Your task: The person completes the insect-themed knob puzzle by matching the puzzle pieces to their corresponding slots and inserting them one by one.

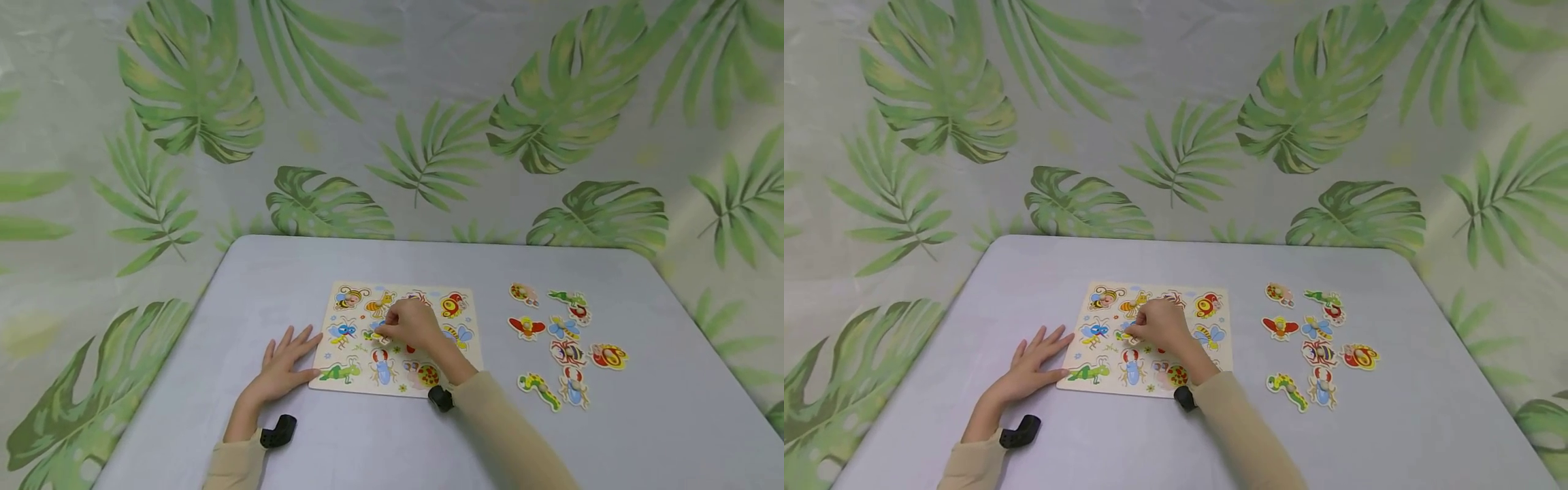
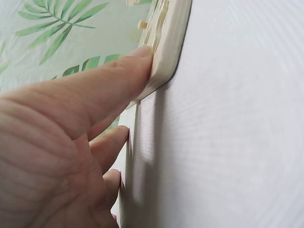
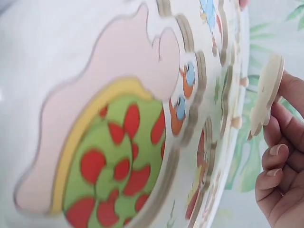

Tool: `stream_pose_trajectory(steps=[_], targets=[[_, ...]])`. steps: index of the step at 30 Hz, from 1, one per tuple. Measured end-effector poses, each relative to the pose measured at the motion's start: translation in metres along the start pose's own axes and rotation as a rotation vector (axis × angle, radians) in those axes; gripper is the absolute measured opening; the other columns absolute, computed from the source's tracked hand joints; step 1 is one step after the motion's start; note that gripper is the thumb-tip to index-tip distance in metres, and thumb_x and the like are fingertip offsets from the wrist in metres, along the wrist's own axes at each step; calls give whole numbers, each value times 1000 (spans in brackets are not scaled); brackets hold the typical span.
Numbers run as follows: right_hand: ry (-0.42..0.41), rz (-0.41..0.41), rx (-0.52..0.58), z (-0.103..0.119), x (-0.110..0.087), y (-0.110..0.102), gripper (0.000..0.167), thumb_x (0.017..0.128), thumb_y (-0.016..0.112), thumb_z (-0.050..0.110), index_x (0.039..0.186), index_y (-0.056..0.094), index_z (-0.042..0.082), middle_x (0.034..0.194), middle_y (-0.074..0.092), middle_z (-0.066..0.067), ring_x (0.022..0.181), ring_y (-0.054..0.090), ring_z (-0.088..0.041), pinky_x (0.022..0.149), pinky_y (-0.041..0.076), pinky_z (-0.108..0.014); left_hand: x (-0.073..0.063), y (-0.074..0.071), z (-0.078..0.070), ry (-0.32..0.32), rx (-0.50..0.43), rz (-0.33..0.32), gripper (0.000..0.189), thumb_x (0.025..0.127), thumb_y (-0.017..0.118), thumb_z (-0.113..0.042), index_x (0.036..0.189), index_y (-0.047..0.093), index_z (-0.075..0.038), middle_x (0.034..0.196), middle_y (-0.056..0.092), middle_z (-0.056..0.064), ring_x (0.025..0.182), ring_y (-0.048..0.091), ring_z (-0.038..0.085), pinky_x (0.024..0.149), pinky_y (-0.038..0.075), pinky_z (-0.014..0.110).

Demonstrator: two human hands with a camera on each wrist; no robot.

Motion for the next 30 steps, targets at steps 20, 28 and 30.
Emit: stream_pose_trajectory(steps=[20, 28, 30], targets=[[13, 30, -16, 28, 13, 23, 33, 76, 74, 41, 57, 59, 18, 55, 51, 10, 48, 40, -3, 43, 29, -17, 1, 0, -1, 22, 7, -9, 65, 85, 67, -28, 142, 41, -13, 156, 22, 15, 145, 0, 45, 110, -11, 65], [15, 42, -49, 39, 18, 33, 33, 76, 74, 44, 59, 61, 19, 57, 53, 10, 51, 44, -4, 44, 34, -18, 0, 0, 1, 34, -2, -26, 65, 84, 67, -27, 141, 42, -12, 155, 23, 17, 144, 1, 46, 110, -10, 66], [10, 37, -57, 40, 19, 36, 33, 76, 74, 44, 59, 61, 19, 56, 52, 10, 51, 44, -3, 44, 33, -18, 0, 0, 1, 39, -6, -26, 65, 84, 67, -27, 142, 42, -12, 155, 23, 18, 144, 1, 46, 110, -10, 66]])
Point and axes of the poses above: each hand's wrist, its own x-axis towards the middle knuckle, its own y-axis out of the palm, z = x × y, the point moved 1 cm from there along x, towards the middle knuckle
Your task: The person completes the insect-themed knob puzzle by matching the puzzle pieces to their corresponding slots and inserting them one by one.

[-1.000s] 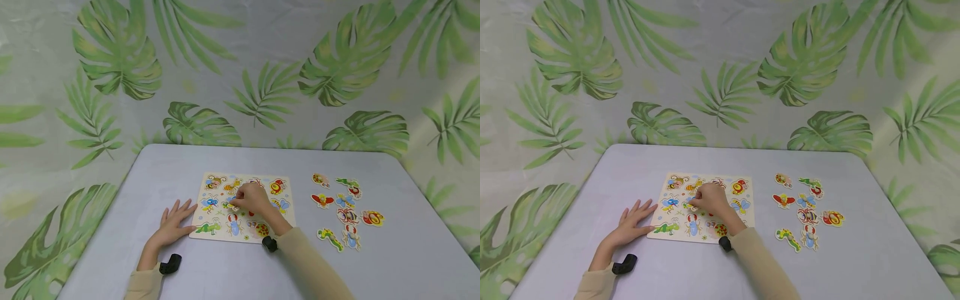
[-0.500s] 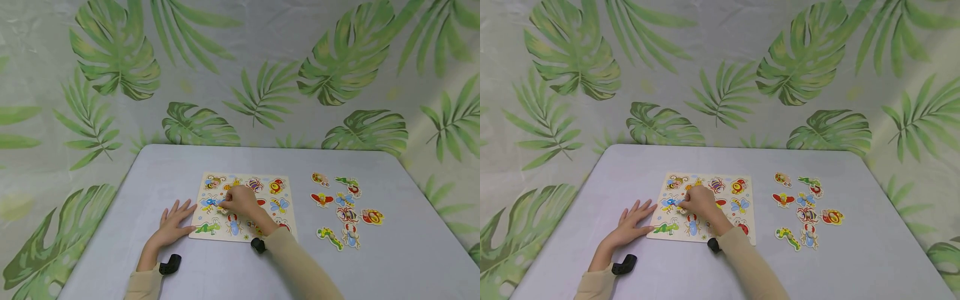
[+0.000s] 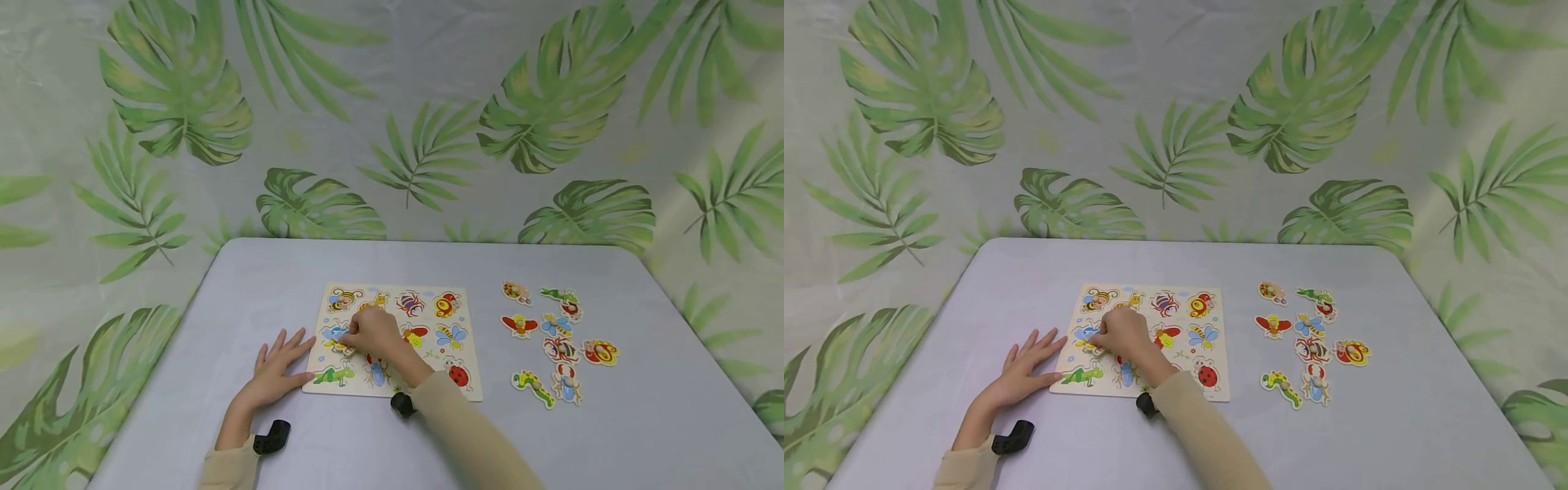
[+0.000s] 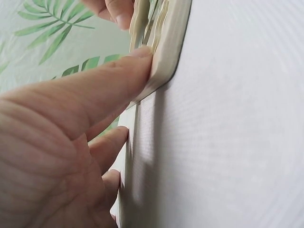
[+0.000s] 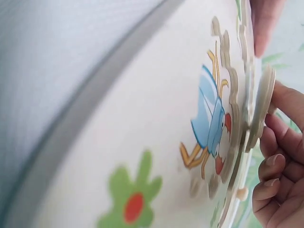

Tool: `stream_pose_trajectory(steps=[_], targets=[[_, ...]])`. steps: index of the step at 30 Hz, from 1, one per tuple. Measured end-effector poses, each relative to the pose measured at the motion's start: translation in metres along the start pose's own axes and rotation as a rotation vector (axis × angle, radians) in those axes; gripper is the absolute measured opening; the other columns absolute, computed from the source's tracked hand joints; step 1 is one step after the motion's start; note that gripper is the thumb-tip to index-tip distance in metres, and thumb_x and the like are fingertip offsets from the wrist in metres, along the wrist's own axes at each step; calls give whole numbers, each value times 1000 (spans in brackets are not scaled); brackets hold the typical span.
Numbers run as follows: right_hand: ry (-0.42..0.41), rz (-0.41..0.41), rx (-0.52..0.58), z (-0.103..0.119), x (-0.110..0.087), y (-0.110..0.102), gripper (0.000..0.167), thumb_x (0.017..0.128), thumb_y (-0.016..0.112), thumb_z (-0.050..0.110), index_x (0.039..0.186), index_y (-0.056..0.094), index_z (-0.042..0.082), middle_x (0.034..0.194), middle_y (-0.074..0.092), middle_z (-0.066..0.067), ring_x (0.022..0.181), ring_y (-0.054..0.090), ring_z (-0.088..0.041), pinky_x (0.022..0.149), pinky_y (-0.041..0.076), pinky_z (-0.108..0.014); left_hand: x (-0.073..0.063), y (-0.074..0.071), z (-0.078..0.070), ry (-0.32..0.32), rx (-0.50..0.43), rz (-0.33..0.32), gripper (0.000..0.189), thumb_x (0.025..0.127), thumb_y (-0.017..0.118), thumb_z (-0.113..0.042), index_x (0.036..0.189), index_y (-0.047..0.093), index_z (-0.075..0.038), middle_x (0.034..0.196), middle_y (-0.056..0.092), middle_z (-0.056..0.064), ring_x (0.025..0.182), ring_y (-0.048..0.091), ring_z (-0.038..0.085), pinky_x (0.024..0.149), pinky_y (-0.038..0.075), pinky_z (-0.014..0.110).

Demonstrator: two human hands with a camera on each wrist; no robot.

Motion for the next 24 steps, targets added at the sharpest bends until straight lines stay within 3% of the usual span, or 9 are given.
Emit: stream_pose_trajectory(steps=[24], targets=[[71, -11, -20, 23, 11, 11, 35, 78, 72, 42, 59, 59, 17, 53, 50, 9, 48, 42, -3, 44, 29, -16, 0, -1, -2, -12, 4, 1, 64, 84, 67, -27, 142, 42, -13, 156, 23, 16, 145, 1, 45, 110, -10, 66]])
Point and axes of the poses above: each hand's wrist, its own x-axis towards the middle knuckle, its own y-axis out of the palm, z = x × y, the point moved 1 cm from there along x, towards the middle knuckle
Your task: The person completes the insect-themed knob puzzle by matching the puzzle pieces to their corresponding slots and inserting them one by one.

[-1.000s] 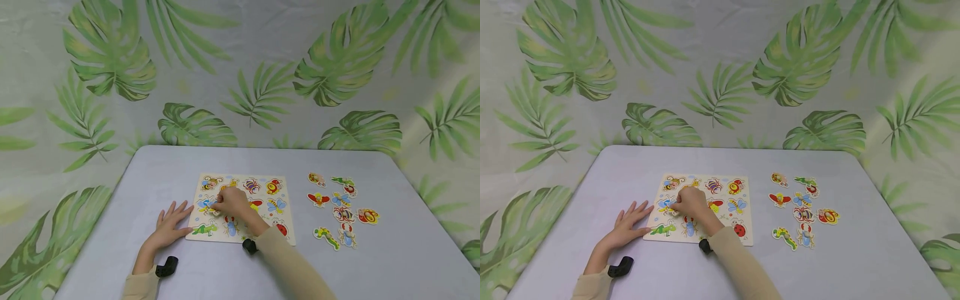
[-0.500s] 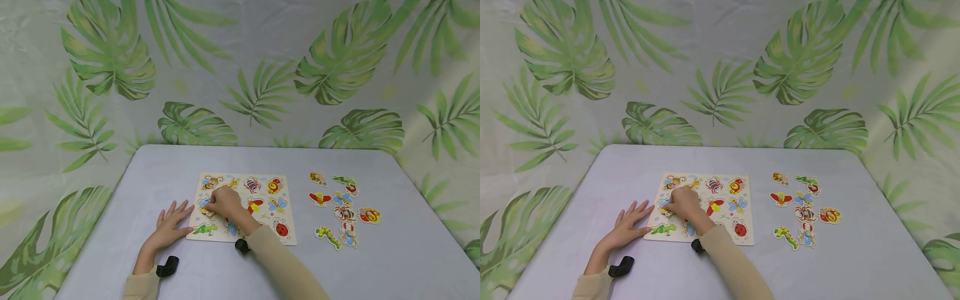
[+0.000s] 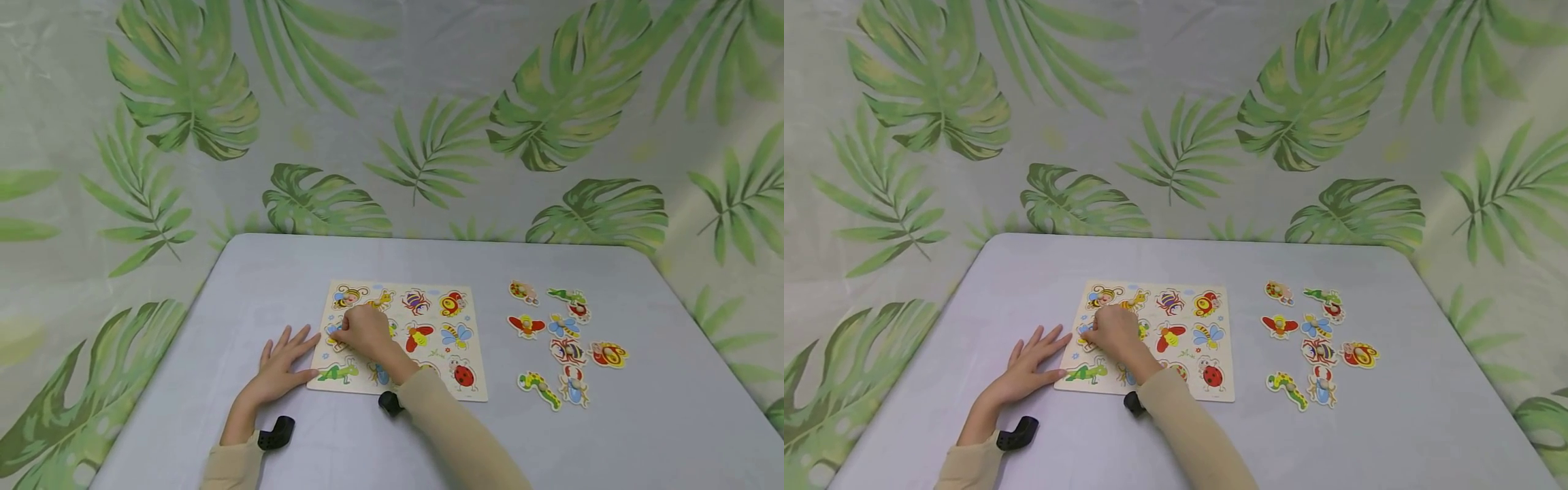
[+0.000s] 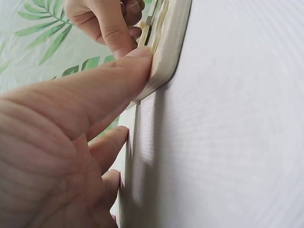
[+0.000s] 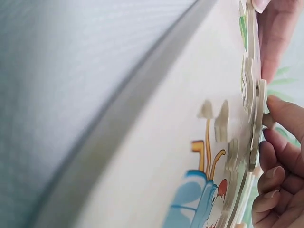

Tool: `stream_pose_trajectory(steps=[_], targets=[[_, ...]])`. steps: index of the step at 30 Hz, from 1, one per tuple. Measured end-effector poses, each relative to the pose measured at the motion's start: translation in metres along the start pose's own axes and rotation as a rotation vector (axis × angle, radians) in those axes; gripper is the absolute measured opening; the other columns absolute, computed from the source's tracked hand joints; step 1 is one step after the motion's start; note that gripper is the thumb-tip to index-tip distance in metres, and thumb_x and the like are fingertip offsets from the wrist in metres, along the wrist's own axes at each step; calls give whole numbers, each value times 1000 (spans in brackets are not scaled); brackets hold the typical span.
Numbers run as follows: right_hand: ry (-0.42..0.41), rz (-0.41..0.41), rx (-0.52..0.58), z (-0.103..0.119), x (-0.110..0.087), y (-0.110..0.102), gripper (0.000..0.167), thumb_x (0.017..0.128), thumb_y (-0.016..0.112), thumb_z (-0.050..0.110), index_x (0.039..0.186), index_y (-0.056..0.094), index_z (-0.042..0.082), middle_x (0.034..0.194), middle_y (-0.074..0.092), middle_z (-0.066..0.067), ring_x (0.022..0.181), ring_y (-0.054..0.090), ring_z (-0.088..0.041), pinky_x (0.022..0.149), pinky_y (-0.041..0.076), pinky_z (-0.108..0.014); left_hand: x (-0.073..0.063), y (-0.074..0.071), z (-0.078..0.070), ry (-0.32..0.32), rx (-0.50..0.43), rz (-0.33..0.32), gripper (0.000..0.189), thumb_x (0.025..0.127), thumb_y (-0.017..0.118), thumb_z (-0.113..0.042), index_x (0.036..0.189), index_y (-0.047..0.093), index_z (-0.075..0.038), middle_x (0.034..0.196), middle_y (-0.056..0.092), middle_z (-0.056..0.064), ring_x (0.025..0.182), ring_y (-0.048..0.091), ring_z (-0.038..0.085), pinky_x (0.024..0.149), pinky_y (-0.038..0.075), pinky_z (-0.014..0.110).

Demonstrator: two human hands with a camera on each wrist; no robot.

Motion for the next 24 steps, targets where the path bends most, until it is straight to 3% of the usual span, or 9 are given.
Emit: stream_pose_trajectory(steps=[24], targets=[[35, 21, -69, 6, 4, 0, 34, 79, 72, 41, 59, 56, 18, 54, 51, 9, 48, 45, -6, 45, 31, -19, 0, 1, -1, 0, -3, 1, 64, 84, 68, -26, 142, 42, -14, 156, 24, 15, 145, 1, 44, 111, -10, 65]])
Point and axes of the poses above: each hand's wrist, its own x-axis towards the middle knuckle, its own y-axis out of the palm, z = x × y, the point moved 1 cm from there along x, towards the middle knuckle
